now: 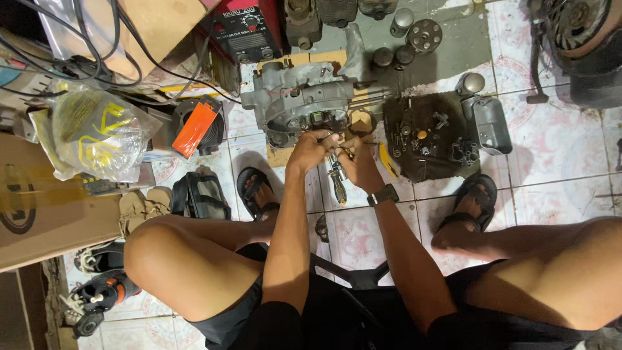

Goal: The person cleans a metal engine cover with a yellow sponge, then places it aside. They pick up a screwdriver and use it to tighten or loosen screws on a disassembled engine block resting on a wooden board.

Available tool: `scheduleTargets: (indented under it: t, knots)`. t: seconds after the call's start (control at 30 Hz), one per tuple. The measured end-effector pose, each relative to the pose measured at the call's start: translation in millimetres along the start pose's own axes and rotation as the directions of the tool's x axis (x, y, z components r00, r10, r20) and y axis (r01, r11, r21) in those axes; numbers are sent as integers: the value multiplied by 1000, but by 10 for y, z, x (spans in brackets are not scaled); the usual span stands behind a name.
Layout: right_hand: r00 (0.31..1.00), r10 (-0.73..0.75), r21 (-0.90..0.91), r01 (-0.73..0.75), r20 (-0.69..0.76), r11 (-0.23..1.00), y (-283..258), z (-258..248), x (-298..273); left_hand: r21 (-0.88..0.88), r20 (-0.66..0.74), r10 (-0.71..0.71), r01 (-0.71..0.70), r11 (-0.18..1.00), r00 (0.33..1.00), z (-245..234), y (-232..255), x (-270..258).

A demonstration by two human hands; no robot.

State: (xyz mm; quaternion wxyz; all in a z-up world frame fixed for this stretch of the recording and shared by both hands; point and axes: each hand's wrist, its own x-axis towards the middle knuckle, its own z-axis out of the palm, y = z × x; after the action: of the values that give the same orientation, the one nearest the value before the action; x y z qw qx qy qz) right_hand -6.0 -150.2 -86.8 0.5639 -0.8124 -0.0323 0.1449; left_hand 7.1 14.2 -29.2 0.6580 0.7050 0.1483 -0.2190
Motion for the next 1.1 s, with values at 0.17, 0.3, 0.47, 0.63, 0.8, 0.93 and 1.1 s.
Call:
scheduleTargets:
  t: [0.17, 0.3, 0.47, 0.63, 0.8, 0.93, 1.1]
  knots:
    - [999, 53, 188, -54, 7, 981, -41, 246, 1, 103, 21, -15, 13, 995, 1000, -142, -290, 189]
    - [995, 102, 437, -88, -8, 895, -228, 474, -42, 326, -14, -64, 65, 943, 998, -395, -78, 18]
    - [986, 166, 559, -135, -3, 818, -192, 847, 30, 524, -164, -52, 132, 841, 985, -918, -219, 31]
    - [974, 221, 648, -141, -44, 749, -265, 998, 114, 619, -379, -35, 281, 734, 925, -1374, 0, 79]
    - [974, 222, 566, -156, -49, 810, 5, 1184, 307, 836, -97, 123, 14, 549, 988, -1194, 579, -153]
    - [965, 259, 536, -196, -44, 821, 8, 1209, 334, 862, -77, 82, 25, 507, 994, -1235, 338, 73]
    - [963, 269, 449, -238, -7, 861, -262, 1070, 233, 782, -129, 54, 68, 619, 990, -1062, 550, -137]
